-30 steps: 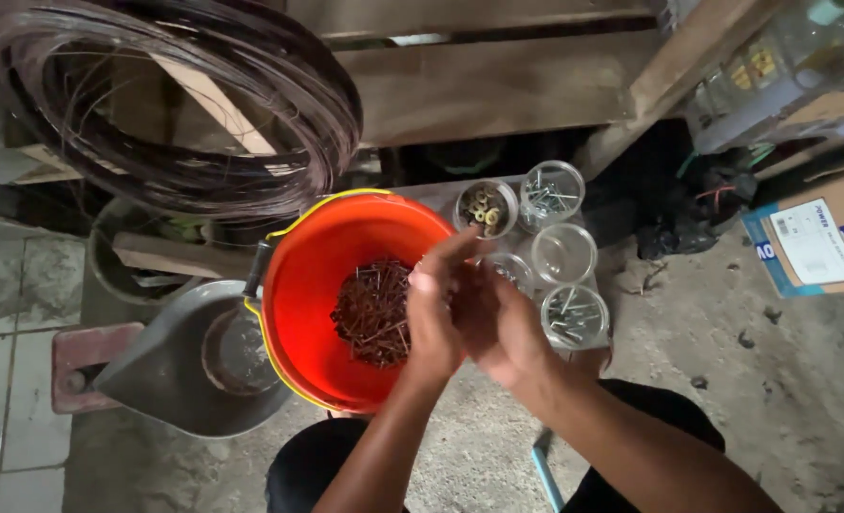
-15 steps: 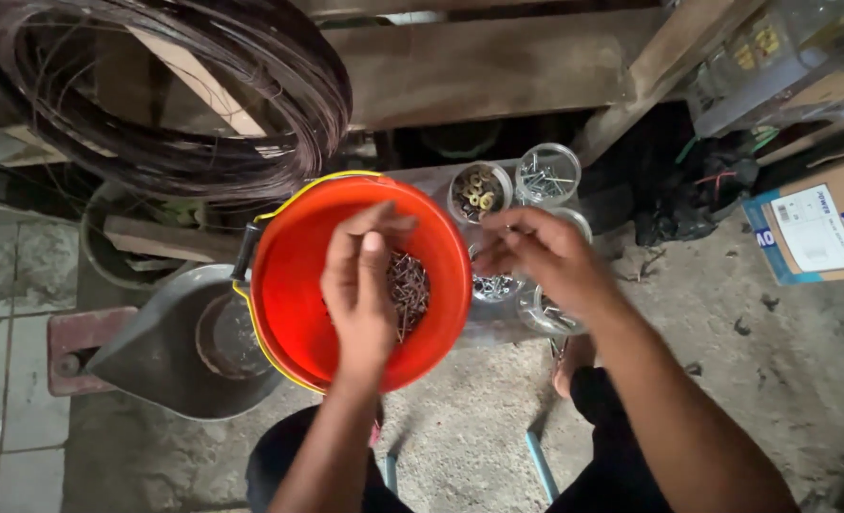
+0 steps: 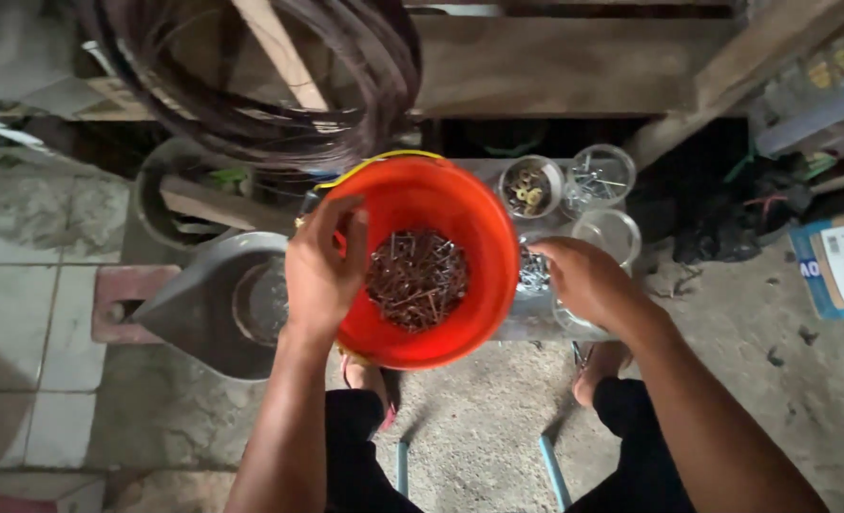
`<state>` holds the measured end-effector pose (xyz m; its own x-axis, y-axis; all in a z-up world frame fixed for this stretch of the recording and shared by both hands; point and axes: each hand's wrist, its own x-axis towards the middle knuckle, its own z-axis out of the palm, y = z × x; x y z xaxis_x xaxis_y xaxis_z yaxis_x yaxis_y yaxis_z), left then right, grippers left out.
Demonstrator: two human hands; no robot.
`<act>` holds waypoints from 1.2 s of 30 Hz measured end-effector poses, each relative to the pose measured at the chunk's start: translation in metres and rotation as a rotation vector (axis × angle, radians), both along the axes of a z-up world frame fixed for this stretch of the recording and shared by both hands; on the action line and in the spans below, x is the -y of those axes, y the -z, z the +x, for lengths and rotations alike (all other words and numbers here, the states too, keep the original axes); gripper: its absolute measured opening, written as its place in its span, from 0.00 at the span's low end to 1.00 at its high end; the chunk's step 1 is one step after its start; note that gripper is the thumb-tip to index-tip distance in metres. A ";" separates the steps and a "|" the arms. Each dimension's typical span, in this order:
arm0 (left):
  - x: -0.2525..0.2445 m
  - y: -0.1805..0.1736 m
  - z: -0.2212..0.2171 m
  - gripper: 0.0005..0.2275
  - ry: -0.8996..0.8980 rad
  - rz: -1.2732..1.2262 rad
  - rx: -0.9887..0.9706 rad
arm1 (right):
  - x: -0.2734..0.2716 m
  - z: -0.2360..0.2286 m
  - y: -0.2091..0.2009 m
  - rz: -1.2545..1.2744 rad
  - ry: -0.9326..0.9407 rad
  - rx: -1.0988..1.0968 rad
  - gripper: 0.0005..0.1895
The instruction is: The person sorts a mixture of metal fasteners from a red bucket into several small clear containers. They pick up handfuls of items, separate specific types such as washers and screws, and place them into the appropriate containers on the floor.
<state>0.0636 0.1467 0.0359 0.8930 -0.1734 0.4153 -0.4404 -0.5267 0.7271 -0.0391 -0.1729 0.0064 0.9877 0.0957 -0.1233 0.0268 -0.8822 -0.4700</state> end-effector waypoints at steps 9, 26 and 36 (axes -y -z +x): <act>-0.049 0.010 0.000 0.11 -0.237 0.199 -0.056 | -0.069 0.011 -0.070 0.455 0.348 -0.376 0.37; -0.078 0.047 0.003 0.24 -0.137 0.538 -0.552 | -0.061 0.030 -0.010 0.378 0.343 -0.193 0.39; -0.089 0.015 -0.010 0.25 -0.246 0.530 -0.767 | 0.007 0.019 -0.046 0.526 0.248 0.096 0.22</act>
<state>0.0541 0.2353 0.0213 0.9252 0.0574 -0.3750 0.2219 -0.8837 0.4121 -0.0201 -0.1796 0.0527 0.9928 -0.1160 -0.0305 -0.0865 -0.5164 -0.8520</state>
